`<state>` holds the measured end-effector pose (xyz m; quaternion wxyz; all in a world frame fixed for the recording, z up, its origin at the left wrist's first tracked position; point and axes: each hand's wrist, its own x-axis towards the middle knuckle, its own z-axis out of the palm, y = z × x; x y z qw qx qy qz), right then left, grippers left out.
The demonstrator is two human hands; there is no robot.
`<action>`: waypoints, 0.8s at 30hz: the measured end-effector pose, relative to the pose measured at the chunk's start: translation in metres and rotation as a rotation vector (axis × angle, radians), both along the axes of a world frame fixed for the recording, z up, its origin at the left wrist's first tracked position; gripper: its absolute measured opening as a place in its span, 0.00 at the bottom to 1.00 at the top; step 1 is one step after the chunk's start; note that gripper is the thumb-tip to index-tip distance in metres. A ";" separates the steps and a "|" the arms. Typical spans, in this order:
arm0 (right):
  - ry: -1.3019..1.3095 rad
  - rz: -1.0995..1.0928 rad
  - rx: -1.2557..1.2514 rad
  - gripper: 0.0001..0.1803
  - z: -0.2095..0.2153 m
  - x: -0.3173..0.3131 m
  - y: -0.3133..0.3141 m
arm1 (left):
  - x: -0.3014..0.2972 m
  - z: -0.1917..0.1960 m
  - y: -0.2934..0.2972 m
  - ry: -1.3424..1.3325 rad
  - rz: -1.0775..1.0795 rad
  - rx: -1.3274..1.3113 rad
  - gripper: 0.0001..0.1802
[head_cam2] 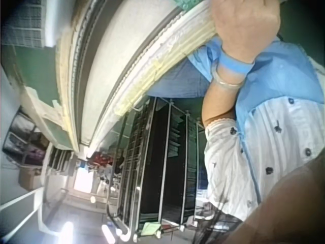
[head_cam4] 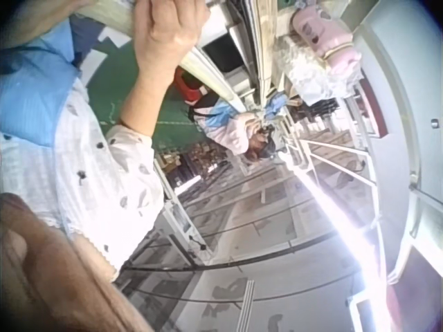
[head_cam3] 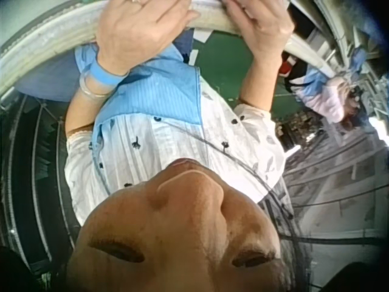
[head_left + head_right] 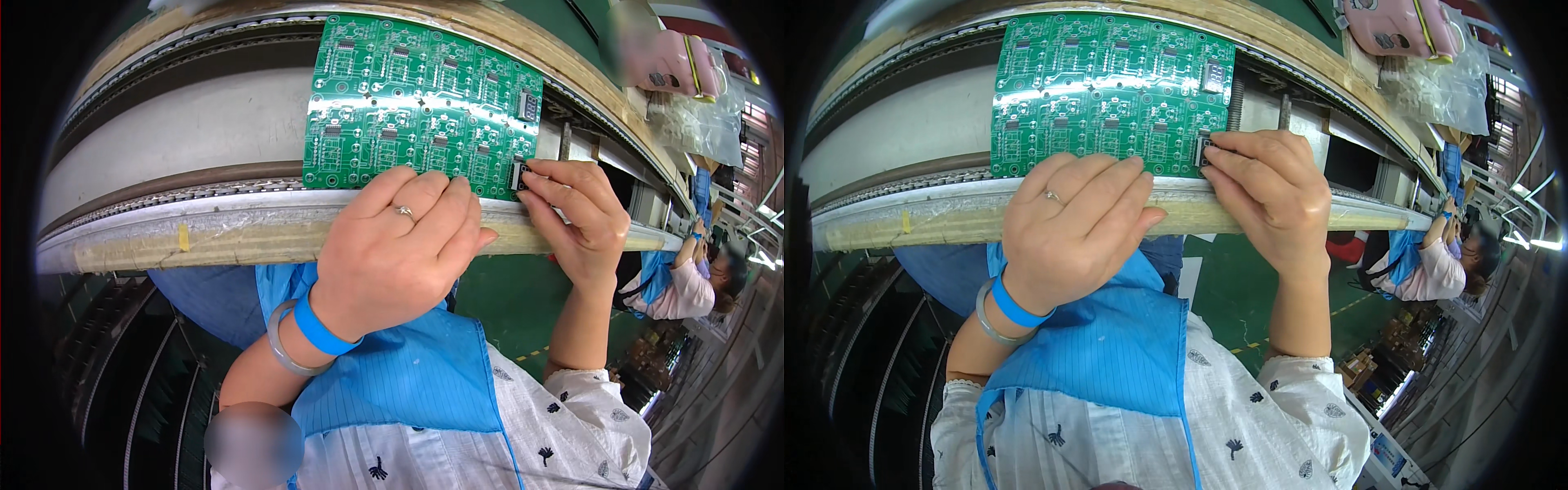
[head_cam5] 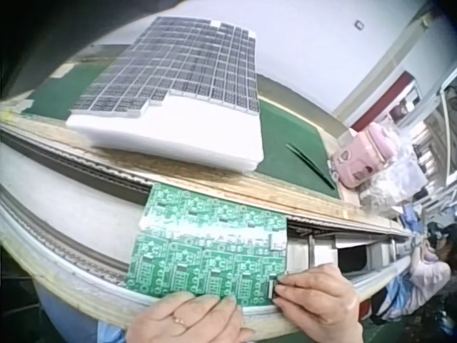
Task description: The person uses tweezers to place small black electronic components onto a green circuit board. They repeatedly pick up components from a white foam tray and insert them into specific slots on the board, adjusting their position with the tool.
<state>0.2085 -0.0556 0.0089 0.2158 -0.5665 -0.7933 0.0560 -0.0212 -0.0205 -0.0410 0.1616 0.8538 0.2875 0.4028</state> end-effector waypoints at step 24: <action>0.119 0.048 0.194 0.14 0.059 -0.028 0.187 | -0.014 0.070 0.072 0.053 0.202 0.008 0.19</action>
